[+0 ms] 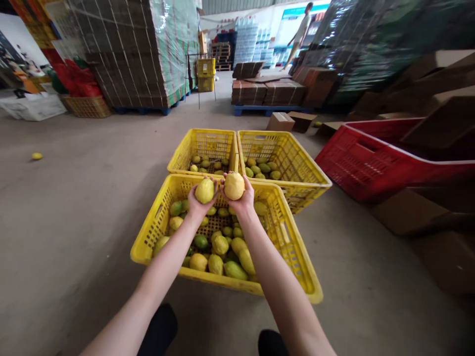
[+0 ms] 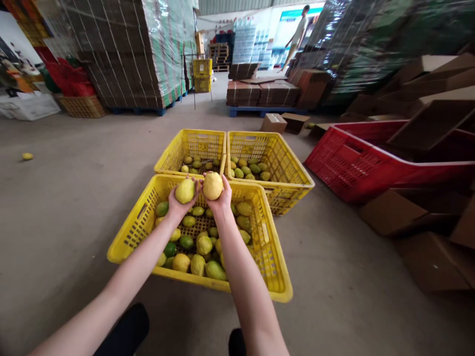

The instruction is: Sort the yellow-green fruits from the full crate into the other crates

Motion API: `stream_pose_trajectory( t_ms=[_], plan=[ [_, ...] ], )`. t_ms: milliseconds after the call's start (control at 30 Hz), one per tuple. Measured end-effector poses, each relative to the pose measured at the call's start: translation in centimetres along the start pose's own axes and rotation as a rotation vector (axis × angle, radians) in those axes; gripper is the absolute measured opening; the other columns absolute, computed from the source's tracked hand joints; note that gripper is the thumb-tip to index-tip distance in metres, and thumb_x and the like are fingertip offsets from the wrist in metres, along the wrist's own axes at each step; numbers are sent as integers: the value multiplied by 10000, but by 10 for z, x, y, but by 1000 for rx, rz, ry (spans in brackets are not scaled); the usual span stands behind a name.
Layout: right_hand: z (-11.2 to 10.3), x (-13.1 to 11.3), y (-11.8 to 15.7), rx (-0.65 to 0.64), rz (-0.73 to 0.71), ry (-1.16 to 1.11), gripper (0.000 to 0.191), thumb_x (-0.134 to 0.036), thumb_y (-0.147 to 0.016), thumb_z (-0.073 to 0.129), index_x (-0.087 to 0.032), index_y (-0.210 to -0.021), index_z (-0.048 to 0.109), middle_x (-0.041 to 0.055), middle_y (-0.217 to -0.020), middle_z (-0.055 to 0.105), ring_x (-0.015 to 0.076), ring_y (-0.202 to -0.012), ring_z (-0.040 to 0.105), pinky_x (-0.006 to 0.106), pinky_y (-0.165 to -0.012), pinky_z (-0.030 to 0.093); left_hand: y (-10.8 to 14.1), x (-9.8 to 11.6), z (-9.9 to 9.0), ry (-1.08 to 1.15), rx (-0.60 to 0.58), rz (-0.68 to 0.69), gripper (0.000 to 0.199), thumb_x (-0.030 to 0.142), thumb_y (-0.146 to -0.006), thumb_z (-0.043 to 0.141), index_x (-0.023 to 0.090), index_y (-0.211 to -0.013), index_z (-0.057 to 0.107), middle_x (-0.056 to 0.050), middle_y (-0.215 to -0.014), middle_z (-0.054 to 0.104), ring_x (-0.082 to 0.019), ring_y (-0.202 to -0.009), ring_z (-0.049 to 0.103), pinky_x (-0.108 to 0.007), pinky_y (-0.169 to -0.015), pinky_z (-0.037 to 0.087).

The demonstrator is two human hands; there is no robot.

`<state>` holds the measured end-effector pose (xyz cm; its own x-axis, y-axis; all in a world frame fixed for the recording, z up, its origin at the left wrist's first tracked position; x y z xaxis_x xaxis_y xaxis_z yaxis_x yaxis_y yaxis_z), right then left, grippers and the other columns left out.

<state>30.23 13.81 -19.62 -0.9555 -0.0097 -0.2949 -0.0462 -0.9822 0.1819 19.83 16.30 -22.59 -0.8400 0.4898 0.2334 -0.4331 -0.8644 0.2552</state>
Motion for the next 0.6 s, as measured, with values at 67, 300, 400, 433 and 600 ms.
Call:
stream_pose_trajectory(
  t_ms=[67, 300, 400, 433, 600],
  plan=[
    [-1, -4, 2, 36, -16, 4, 324, -377, -949, 382, -193, -1056, 626, 78, -846, 770, 213, -714, 725, 354, -630, 633, 0, -13, -8, -109, 66, -121, 328, 283, -934, 396, 193, -1151, 624, -62, -912, 736, -203, -880, 725, -339, -853, 586],
    [0, -27, 10, 128, -108, 56, 333, -379, -960, 367, -183, -1073, 610, 64, -799, 744, 200, -702, 711, 300, -588, 607, 24, -69, -40, -886, 1, -702, 322, 334, -885, 467, 247, -1129, 658, -90, -826, 738, -300, -881, 726, -463, -798, 579],
    [-10, -25, 11, 219, -22, 193, 304, -364, -968, 365, -181, -1040, 597, 58, -748, 713, 195, -692, 699, 292, -576, 595, 34, -90, -55, -1069, -22, -833, 323, 356, -849, 474, 243, -1057, 693, -98, -752, 713, -315, -856, 724, -443, -735, 583],
    [-17, -21, 13, 263, 50, 280, 288, -362, -969, 372, -186, -1026, 593, 50, -728, 697, 188, -673, 690, 280, -558, 584, 36, -96, -61, -1143, -16, -869, 323, 376, -838, 473, 248, -1028, 701, -98, -717, 695, -324, -874, 721, -444, -729, 583],
    [-48, 3, 22, 417, 466, 696, 174, -314, -915, 541, -182, -1014, 599, 46, -723, 653, 190, -600, 642, 276, -475, 535, 37, -113, -90, -1426, -2, -985, 331, 478, -779, 502, 260, -931, 698, -95, -670, 616, -364, -1063, 676, -489, -773, 583]
  ],
)
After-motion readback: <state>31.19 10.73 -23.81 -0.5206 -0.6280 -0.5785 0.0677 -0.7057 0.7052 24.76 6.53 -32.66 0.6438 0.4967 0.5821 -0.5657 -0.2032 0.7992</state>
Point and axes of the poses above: each hand's wrist, its own y-axis away from the middle knuckle, its own z-axis out of the palm, x = y × z, the point moved 7 cm from there along -y, towards the middle knuckle
